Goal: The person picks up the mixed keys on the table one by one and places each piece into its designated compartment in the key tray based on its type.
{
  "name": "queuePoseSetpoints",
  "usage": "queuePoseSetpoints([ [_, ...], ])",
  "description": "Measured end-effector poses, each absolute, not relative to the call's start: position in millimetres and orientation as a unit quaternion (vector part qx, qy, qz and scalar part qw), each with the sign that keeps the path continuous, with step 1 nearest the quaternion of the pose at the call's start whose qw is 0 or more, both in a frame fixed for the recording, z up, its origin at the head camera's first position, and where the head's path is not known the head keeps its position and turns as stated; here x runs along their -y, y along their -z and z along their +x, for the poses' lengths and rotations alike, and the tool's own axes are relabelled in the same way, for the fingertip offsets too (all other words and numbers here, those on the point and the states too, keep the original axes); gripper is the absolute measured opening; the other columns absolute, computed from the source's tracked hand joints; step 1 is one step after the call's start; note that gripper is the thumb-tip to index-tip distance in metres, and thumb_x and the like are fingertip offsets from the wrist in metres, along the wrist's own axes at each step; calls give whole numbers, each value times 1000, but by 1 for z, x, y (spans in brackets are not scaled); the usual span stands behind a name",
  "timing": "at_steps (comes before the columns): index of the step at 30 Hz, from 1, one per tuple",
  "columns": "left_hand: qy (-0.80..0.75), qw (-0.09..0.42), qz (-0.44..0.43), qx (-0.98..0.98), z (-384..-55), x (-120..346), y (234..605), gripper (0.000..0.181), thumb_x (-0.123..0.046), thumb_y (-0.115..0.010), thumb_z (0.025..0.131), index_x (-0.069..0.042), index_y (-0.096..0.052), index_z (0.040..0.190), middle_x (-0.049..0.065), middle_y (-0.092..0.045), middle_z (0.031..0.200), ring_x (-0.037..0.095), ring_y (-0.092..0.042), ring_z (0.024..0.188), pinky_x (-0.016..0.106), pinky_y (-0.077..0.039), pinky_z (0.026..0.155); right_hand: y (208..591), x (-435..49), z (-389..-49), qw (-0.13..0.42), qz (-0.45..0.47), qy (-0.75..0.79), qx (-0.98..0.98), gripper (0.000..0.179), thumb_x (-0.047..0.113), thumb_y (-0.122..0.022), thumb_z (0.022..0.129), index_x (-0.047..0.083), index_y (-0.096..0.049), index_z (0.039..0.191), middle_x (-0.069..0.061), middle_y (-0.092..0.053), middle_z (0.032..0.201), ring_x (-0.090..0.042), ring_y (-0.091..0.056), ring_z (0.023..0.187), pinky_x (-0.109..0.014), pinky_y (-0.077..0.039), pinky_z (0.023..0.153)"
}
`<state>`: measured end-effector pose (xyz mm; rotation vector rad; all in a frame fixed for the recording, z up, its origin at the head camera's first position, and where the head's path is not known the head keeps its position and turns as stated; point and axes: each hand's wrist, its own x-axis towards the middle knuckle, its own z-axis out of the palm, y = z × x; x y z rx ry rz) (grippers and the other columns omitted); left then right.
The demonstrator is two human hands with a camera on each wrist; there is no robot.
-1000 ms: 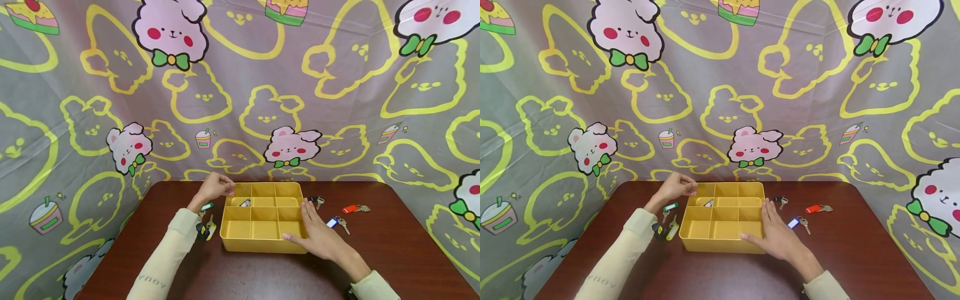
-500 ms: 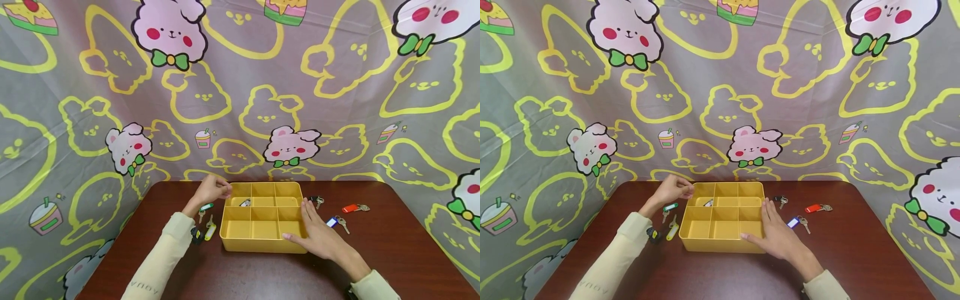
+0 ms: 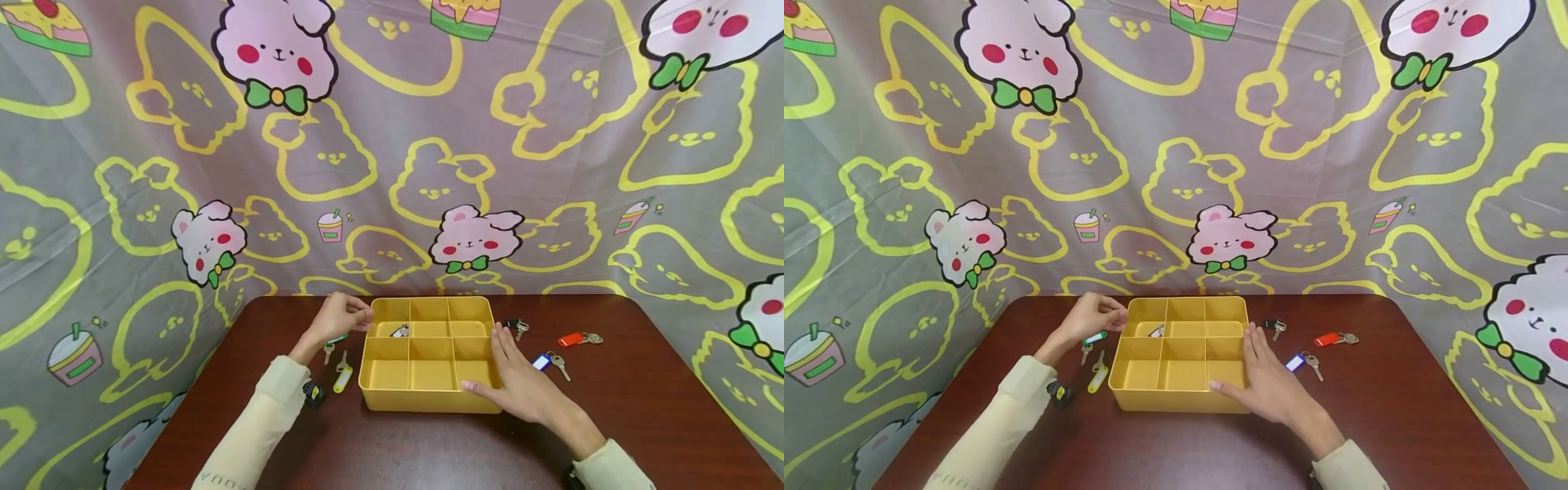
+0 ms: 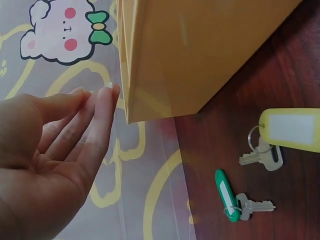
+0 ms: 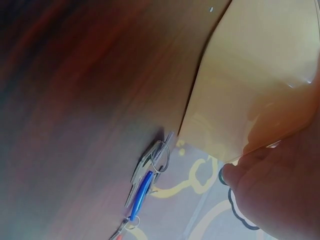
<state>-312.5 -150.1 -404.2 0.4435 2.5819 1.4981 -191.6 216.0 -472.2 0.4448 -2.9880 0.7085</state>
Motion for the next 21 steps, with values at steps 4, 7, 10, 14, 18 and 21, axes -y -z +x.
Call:
queuePoseSetpoints([
  [4,-485,57,139,-862,-310,154,407,16,-3,-67,101,6,-79,105,22,-81,96,32,-81,85,31,-67,73,471,-216,-192,18,143,-228,963,122,81,-55,91,-4,-10,166,-22,1,177,-46,-9,164,-63,-27,128],
  [7,-477,56,133,-867,-307,157,408,17,-4,-66,102,7,-78,107,22,-81,96,36,-81,88,30,-66,71,471,-216,-191,17,142,-229,963,123,81,-55,91,-5,-10,166,-22,1,177,-46,-8,164,-64,-26,128],
  [10,-473,53,125,-870,-305,160,408,18,-5,-67,102,8,-78,107,21,-81,94,37,-81,87,30,-66,69,471,-216,-191,17,141,-229,963,122,81,-55,92,-5,-11,166,-22,0,177,-46,-9,164,-64,-26,128],
  [14,-475,47,121,-870,-304,163,410,17,-5,-68,101,7,-79,105,20,-81,93,33,-81,83,30,-66,69,471,-215,-191,18,141,-230,963,122,81,-55,92,-5,-12,166,-22,0,177,-46,-9,164,-64,-27,127],
  [18,-484,51,123,-865,-303,168,412,16,-3,-66,101,8,-78,104,23,-80,96,31,-81,81,31,-66,70,471,-215,-191,20,141,-229,963,122,81,-55,91,-5,-11,166,-22,0,177,-46,-9,164,-63,-28,127],
  [21,-489,53,122,-862,-303,170,415,16,-2,-66,101,8,-78,105,24,-80,96,29,-81,81,32,-67,71,471,-215,-191,20,141,-227,963,123,82,-54,91,-5,-11,166,-22,0,177,-46,-9,164,-63,-29,126],
])
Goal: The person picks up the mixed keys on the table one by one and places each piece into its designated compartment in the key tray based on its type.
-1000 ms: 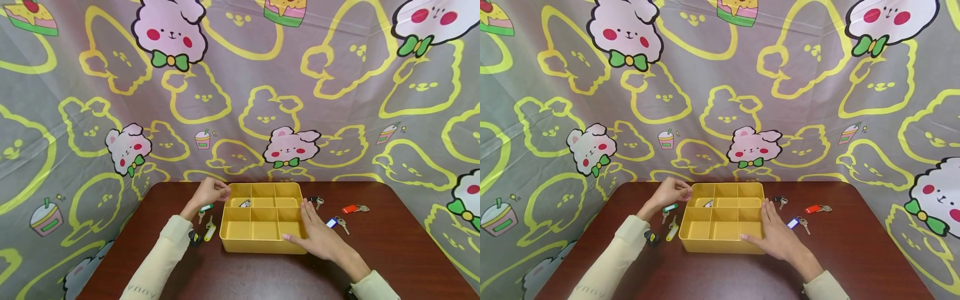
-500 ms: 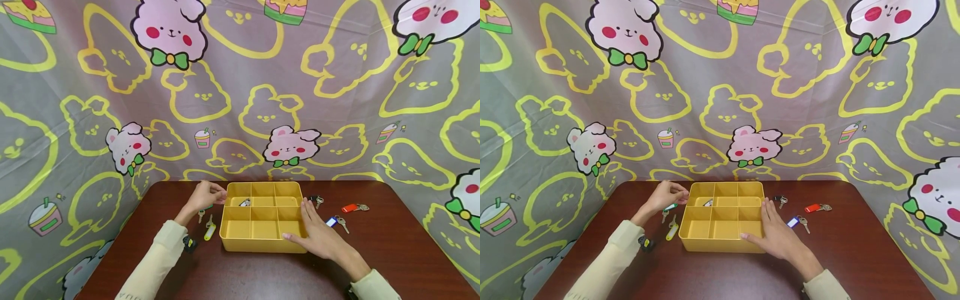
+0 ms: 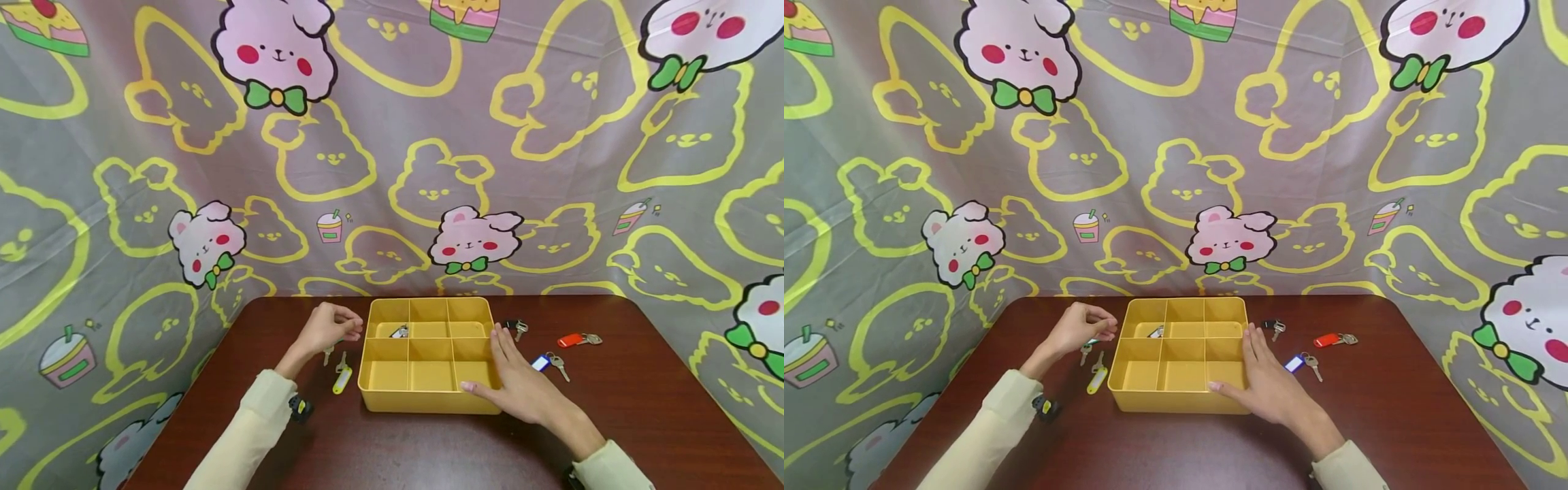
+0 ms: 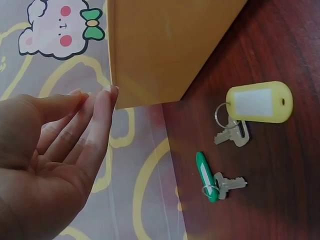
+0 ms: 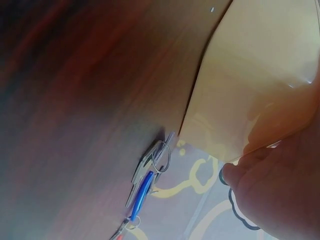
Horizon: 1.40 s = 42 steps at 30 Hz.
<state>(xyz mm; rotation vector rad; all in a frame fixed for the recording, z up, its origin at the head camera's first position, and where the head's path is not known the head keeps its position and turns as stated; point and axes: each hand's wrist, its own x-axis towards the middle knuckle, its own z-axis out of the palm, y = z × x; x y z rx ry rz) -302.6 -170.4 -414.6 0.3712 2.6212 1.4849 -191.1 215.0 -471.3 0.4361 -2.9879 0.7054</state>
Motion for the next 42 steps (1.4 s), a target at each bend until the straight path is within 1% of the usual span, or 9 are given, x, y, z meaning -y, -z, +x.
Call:
queuePoseSetpoints([
  [7,-487,50,119,-864,-300,174,420,18,-4,-68,101,10,-77,106,22,-80,94,37,-81,85,50,-66,81,472,-215,-192,20,141,-228,963,123,82,-55,91,-3,-9,167,-22,0,177,-46,-10,164,-63,-30,126],
  [9,-478,46,117,-869,-298,175,421,17,-5,-69,101,9,-78,106,20,-81,94,37,-80,85,51,-66,82,472,-215,-192,21,141,-229,963,124,83,-55,91,-3,-9,167,-22,0,177,-45,-11,164,-62,-30,126],
  [15,-438,38,121,-890,-293,176,424,18,-10,-70,101,3,-81,107,17,-82,98,33,-81,84,48,-66,80,472,-216,-192,22,140,-231,963,124,83,-54,90,-3,-8,167,-21,1,177,-45,-10,164,-62,-31,126],
  [21,-409,40,119,-904,-288,180,426,16,-12,-71,100,-3,-83,106,13,-82,92,35,-80,85,40,-67,77,472,-216,-192,16,137,-231,963,124,84,-53,90,-2,-7,167,-20,1,178,-44,-9,164,-62,-34,125],
  [23,-400,41,124,-907,-286,181,427,16,-11,-71,100,-3,-83,107,12,-82,91,34,-80,85,36,-66,75,471,-215,-191,14,137,-231,963,124,85,-53,90,-2,-8,167,-20,1,178,-44,-9,164,-62,-35,124],
  [27,-394,44,139,-907,-286,183,430,17,-9,-71,99,-1,-81,110,11,-82,91,34,-80,85,33,-65,73,469,-215,-190,13,135,-231,963,124,84,-53,90,-2,-8,167,-20,0,178,-44,-9,164,-62,-34,125],
  [31,-394,47,149,-906,-287,183,432,18,-8,-71,99,2,-80,112,16,-81,93,33,-79,84,33,-64,71,468,-215,-190,13,135,-232,963,124,84,-53,90,-2,-8,167,-20,1,178,-44,-9,165,-62,-33,125],
  [36,-387,45,149,-909,-287,185,438,17,-6,-70,99,2,-80,110,18,-81,96,29,-77,80,24,-57,64,470,-215,-190,16,134,-232,963,123,83,-55,90,-1,-8,167,-19,1,178,-44,-9,164,-63,-33,125],
  [42,-387,60,140,-909,-284,187,446,16,-4,-70,98,3,-80,109,16,-81,94,26,-74,75,23,-54,59,470,-215,-190,16,135,-231,963,123,83,-54,90,-1,-10,167,-19,0,178,-44,-10,164,-63,-34,125],
])
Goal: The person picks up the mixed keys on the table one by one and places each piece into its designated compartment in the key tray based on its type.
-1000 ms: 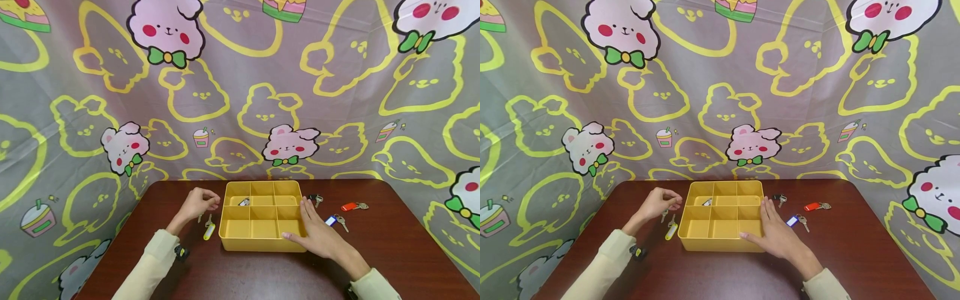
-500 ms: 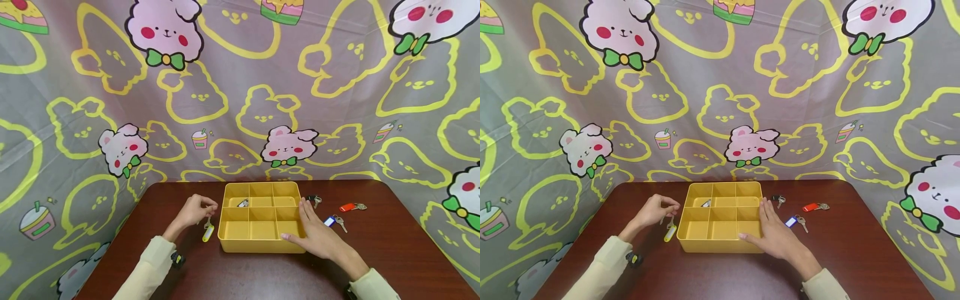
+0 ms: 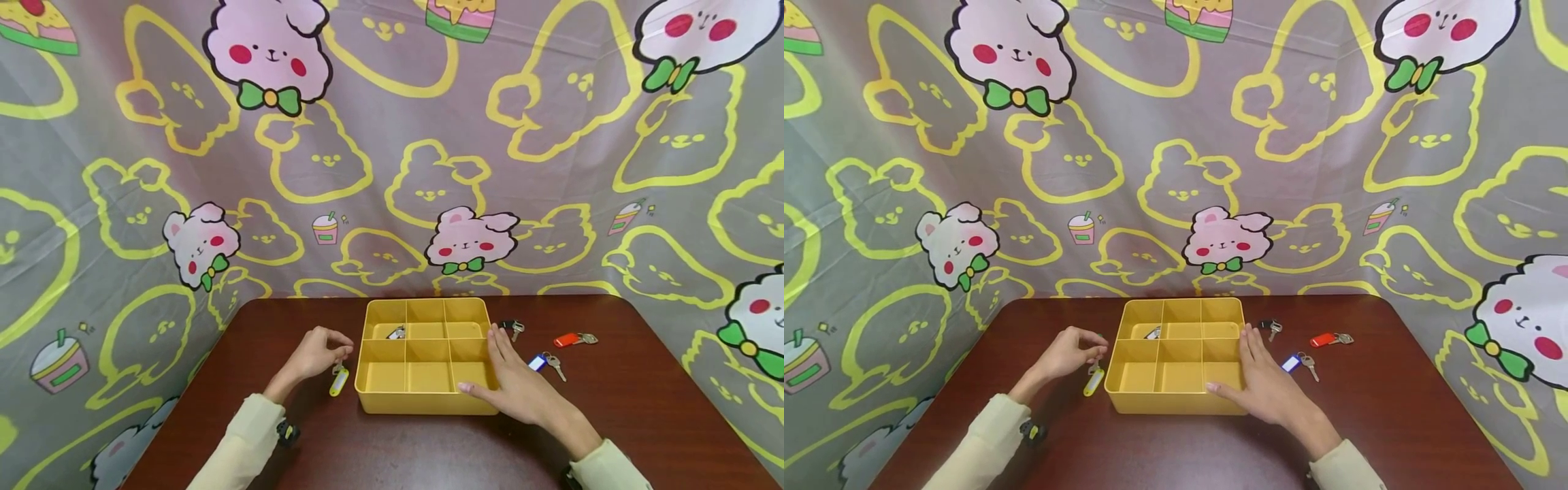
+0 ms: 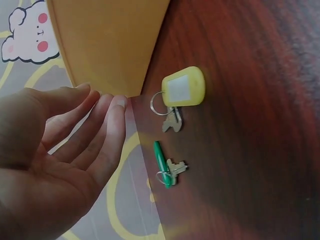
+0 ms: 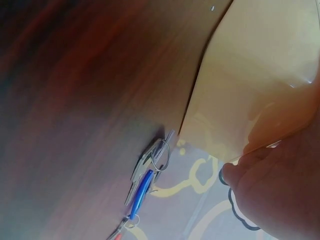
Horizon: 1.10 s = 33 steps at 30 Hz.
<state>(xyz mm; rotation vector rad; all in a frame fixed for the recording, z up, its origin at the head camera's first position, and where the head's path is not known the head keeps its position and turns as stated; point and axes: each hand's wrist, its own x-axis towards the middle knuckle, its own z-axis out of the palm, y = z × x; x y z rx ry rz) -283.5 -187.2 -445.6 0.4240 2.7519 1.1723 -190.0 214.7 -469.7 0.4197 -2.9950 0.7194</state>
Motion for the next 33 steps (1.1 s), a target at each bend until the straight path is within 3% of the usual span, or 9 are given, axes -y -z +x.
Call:
queuePoseSetpoints([
  [9,-383,75,135,-910,-278,188,455,18,-5,-69,99,2,-79,112,14,-81,102,23,-78,82,31,-63,65,470,-215,-191,24,138,-213,967,124,85,-52,89,-3,-12,166,-20,-2,178,-44,-11,164,-62,-30,127],
  [14,-337,48,151,-928,-277,189,460,14,-9,-74,97,-2,-82,106,6,-82,101,11,-70,79,21,-55,64,469,-215,-192,35,146,-192,970,123,84,-51,91,-6,-14,165,-23,-5,177,-44,-15,164,-61,-28,129],
  [18,-318,26,160,-934,-276,190,462,10,-10,-76,95,-5,-83,101,3,-82,97,9,-62,76,19,-49,64,468,-214,-192,39,148,-182,971,122,84,-51,91,-7,-15,165,-24,-6,176,-45,-16,163,-60,-28,129],
  [25,-311,20,169,-935,-276,191,465,11,-8,-75,96,-2,-82,101,5,-82,94,8,-66,76,18,-51,61,468,-214,-192,43,147,-179,972,121,83,-52,92,-8,-17,164,-25,-8,176,-45,-17,163,-60,-28,129],
  [33,-284,-2,190,-940,-274,193,469,8,-6,-76,94,-2,-81,98,1,-81,89,8,-72,82,22,-56,71,468,-214,-193,34,146,-182,972,122,84,-50,91,-7,-16,165,-24,-6,176,-44,-15,164,-59,-27,130],
])
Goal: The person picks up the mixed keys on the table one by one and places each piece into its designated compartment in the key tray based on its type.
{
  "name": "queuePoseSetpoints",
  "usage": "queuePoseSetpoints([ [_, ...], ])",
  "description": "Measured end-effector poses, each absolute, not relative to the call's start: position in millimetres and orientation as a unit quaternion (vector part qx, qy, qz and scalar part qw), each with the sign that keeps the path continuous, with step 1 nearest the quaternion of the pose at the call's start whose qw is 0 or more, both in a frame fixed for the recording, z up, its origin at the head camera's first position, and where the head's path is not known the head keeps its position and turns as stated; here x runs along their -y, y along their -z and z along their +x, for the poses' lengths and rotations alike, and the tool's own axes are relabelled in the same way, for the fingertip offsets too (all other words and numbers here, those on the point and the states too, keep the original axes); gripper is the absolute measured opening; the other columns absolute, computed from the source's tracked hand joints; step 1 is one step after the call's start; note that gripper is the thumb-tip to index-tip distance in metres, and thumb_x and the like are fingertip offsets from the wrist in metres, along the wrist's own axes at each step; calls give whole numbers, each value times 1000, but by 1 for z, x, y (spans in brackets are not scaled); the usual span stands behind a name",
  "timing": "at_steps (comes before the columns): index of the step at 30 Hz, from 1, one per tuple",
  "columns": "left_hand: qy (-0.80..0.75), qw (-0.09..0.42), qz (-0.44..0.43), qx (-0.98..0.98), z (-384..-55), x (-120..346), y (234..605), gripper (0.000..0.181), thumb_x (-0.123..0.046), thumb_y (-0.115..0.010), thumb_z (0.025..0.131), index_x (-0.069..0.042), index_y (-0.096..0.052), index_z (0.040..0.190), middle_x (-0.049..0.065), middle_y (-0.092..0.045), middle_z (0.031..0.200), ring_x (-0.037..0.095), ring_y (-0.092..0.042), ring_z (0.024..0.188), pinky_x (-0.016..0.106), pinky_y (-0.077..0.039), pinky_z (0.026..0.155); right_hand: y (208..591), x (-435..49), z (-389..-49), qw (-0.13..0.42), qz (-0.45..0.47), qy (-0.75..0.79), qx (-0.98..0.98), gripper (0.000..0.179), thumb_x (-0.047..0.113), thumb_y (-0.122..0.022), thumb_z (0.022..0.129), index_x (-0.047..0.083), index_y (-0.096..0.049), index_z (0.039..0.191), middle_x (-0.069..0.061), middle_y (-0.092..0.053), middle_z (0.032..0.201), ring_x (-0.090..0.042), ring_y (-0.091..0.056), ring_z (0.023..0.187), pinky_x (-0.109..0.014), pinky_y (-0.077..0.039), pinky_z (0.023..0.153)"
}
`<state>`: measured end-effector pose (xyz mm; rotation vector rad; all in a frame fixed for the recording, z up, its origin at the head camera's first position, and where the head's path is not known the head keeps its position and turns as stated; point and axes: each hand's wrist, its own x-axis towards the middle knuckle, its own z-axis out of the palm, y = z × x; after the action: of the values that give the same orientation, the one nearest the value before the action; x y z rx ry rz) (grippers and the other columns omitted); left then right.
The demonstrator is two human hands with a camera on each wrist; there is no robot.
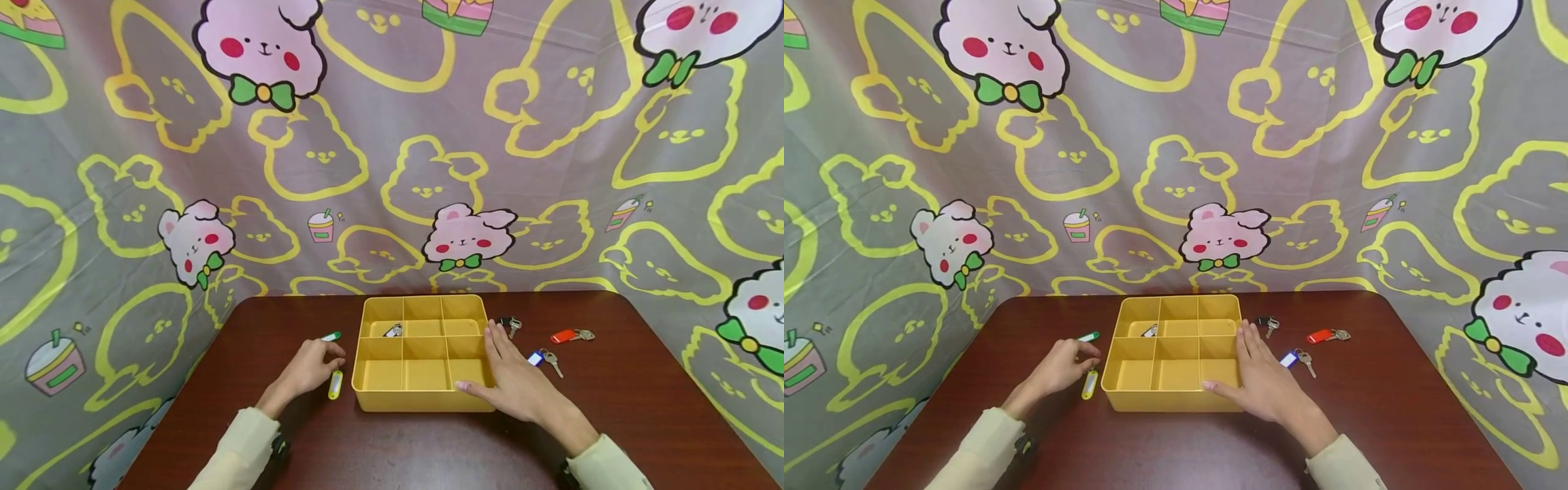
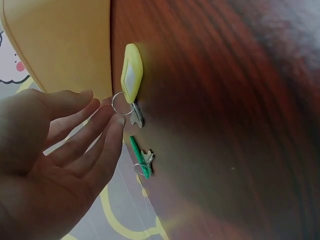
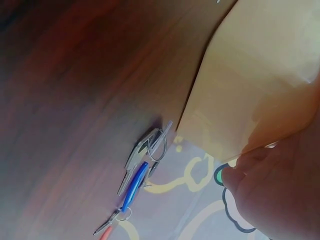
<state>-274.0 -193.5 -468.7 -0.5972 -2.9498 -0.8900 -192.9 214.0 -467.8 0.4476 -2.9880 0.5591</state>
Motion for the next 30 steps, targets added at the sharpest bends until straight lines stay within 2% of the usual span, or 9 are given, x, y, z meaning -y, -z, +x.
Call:
queuePoseSetpoints([
  [9,245,17,-214,945,-266,197,472,5,-6,-77,93,-4,-81,96,1,-80,90,7,-69,79,23,-56,68,468,-213,-193,34,143,-187,971,122,84,-51,91,-7,-17,165,-23,-6,177,-44,-15,164,-60,-29,129],
  [16,210,34,-196,957,-257,195,476,5,-9,-81,91,-5,-82,94,4,-80,104,17,-75,97,37,-62,81,469,-213,-191,35,143,-186,972,121,84,-50,91,-7,-17,165,-24,-7,177,-44,-16,164,-60,-29,129],
  [22,197,44,-194,960,-253,196,480,7,-8,-80,91,-7,-82,98,4,-80,108,17,-74,94,36,-60,76,470,-212,-190,34,143,-183,972,121,84,-51,91,-7,-17,165,-24,-6,176,-44,-15,164,-59,-29,129],
  [26,186,59,-199,960,-252,196,483,10,-10,-80,92,-9,-81,102,7,-79,110,22,-76,98,40,-62,79,469,-212,-190,41,145,-183,972,121,83,-52,92,-8,-17,164,-25,-7,176,-44,-16,163,-60,-29,129],
  [30,173,75,-208,960,-251,197,486,10,-10,-81,91,-9,-81,101,7,-78,106,21,-75,94,42,-61,78,469,-213,-191,44,143,-182,972,121,83,-53,92,-8,-18,164,-25,-8,176,-45,-16,163,-60,-30,128],
])
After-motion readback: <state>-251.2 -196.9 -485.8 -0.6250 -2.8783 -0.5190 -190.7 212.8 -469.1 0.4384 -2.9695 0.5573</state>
